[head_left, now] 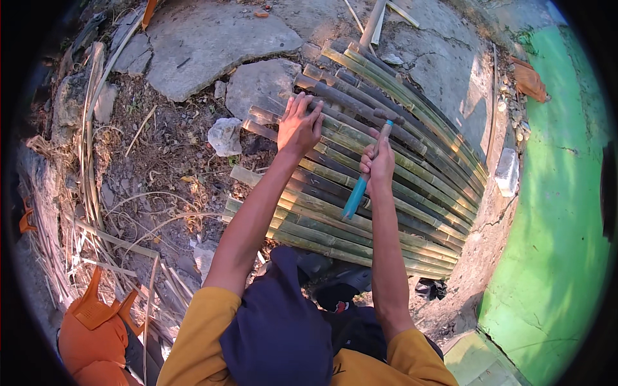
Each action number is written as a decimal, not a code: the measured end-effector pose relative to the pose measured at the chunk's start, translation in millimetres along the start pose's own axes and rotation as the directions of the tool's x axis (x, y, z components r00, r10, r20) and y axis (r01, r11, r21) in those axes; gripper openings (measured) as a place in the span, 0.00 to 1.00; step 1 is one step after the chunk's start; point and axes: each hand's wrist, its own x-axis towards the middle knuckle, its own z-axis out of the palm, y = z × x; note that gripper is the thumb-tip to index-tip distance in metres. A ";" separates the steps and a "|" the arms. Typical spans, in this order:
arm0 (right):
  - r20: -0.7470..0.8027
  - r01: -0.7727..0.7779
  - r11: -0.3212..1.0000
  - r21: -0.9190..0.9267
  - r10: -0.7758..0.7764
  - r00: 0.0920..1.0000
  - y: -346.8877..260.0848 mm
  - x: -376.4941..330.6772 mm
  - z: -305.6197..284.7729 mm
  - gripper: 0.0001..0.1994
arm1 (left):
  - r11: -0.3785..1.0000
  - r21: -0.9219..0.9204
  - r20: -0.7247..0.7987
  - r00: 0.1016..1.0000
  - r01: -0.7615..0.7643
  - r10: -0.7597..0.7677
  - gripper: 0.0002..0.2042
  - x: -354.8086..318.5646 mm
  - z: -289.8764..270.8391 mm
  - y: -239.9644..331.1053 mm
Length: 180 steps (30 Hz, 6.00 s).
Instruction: The person aligns bamboo strips into a parallel mat and hammers small nails into the ends to secure them.
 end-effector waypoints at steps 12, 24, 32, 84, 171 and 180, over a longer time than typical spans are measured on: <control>0.402 0.525 0.275 -0.806 -0.397 0.825 -11.0 15.2 35.4 0.15 | 0.999 -0.045 -0.003 1.000 -0.006 0.006 0.17 11.2 -8.3 -8.5; 0.562 0.605 0.015 -0.796 -0.352 0.748 -72.8 14.9 68.8 0.16 | 0.993 -0.114 -0.052 0.999 0.005 -0.011 0.13 8.2 -6.6 -12.9; 0.590 0.538 -0.322 -0.779 -0.088 0.803 -60.1 29.0 37.2 0.16 | 0.995 -0.096 -0.016 1.000 0.007 -0.009 0.12 8.9 -3.7 -9.9; 0.253 0.549 0.322 -0.771 -0.635 0.729 18.5 -23.8 31.0 0.17 | 0.999 -0.043 -0.004 1.000 -0.002 0.002 0.14 9.3 -6.7 -11.7; 0.305 0.494 0.330 -0.804 -0.484 0.820 6.8 -18.9 40.6 0.21 | 0.999 -0.014 -0.027 0.999 -0.030 0.030 0.12 4.2 -15.9 -7.7; 0.244 0.449 0.423 -0.787 -0.455 0.856 21.4 -11.7 20.9 0.20 | 0.998 -0.044 -0.041 0.998 -0.046 0.044 0.12 14.4 -13.8 1.4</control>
